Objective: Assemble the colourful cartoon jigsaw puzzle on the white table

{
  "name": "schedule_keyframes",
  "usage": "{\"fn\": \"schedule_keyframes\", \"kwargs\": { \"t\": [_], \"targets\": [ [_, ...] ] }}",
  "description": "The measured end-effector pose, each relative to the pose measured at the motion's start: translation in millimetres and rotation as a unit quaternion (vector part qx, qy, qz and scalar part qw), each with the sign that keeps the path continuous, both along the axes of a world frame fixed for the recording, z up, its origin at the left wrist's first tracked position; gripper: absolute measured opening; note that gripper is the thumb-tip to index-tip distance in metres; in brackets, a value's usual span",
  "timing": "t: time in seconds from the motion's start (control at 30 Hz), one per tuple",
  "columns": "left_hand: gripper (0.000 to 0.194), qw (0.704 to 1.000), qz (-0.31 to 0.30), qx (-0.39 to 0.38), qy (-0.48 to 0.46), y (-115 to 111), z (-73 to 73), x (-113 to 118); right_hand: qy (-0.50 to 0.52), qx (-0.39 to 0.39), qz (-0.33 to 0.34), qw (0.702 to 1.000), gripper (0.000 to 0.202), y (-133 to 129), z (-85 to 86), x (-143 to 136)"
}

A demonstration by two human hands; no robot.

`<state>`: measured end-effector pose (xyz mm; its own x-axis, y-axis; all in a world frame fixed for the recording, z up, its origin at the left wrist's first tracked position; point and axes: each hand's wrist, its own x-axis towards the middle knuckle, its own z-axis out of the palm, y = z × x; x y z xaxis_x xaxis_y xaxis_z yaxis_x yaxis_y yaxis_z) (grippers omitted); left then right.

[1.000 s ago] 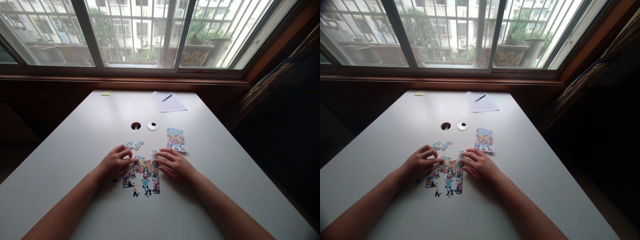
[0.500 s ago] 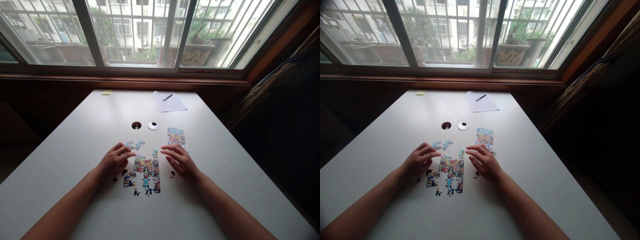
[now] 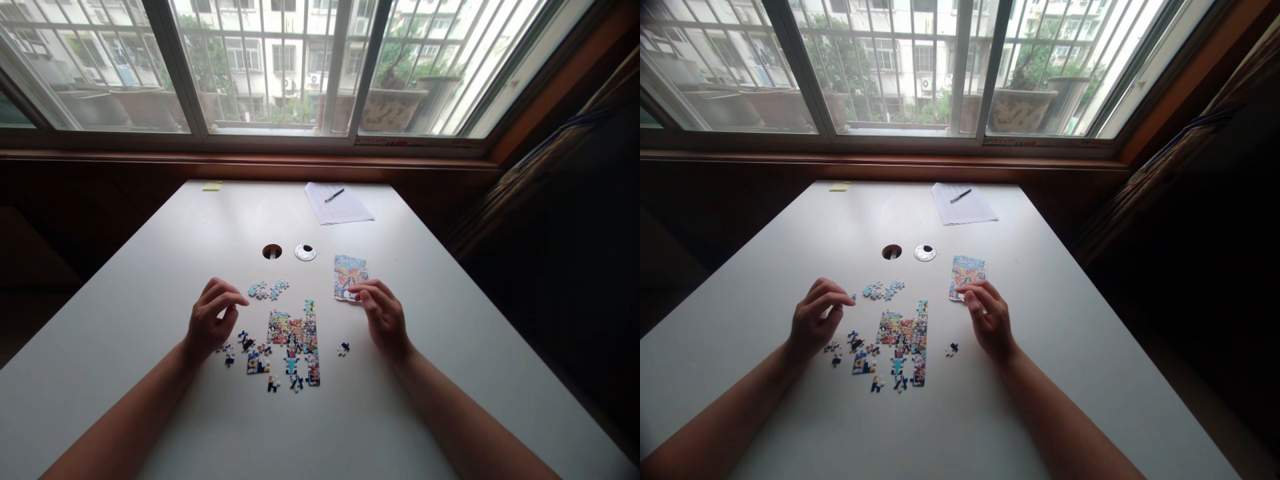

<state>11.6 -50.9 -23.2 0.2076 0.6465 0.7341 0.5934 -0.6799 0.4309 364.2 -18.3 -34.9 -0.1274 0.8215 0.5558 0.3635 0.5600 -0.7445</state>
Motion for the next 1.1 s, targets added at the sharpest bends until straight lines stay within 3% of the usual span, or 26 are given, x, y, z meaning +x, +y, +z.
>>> {"fn": "schedule_keyframes", "kwargs": {
  "t": [0.17,0.33,0.53,0.87,1.1],
  "targets": [
    [0.021,0.992,0.061,-0.038,-0.106,-2.5,1.3,-1.1,0.022,0.001,-0.015,1.000,0.029,-1.1,1.0,-1.0],
    [0.017,0.962,0.114,-0.064,-0.239,3.8,-1.3,-2.1,0.039,0.001,-0.016,0.999,0.028,-1.9,2.3,-1.7],
    [0.012,0.947,0.174,-0.065,-0.262,14.1,-12.2,-10.4,0.037,0.016,-0.020,0.999,0.025,-4.3,2.7,1.7],
    [0.011,0.892,0.184,-0.139,-0.388,22.0,-21.9,-19.7,0.037,0.020,-0.037,0.998,0.024,-5.4,1.1,5.8],
    [0.013,0.870,0.185,-0.152,-0.431,25.5,-25.7,-19.8,0.016,0.031,-0.017,0.999,0.022,-8.0,-0.8,8.4]
  ]
}}
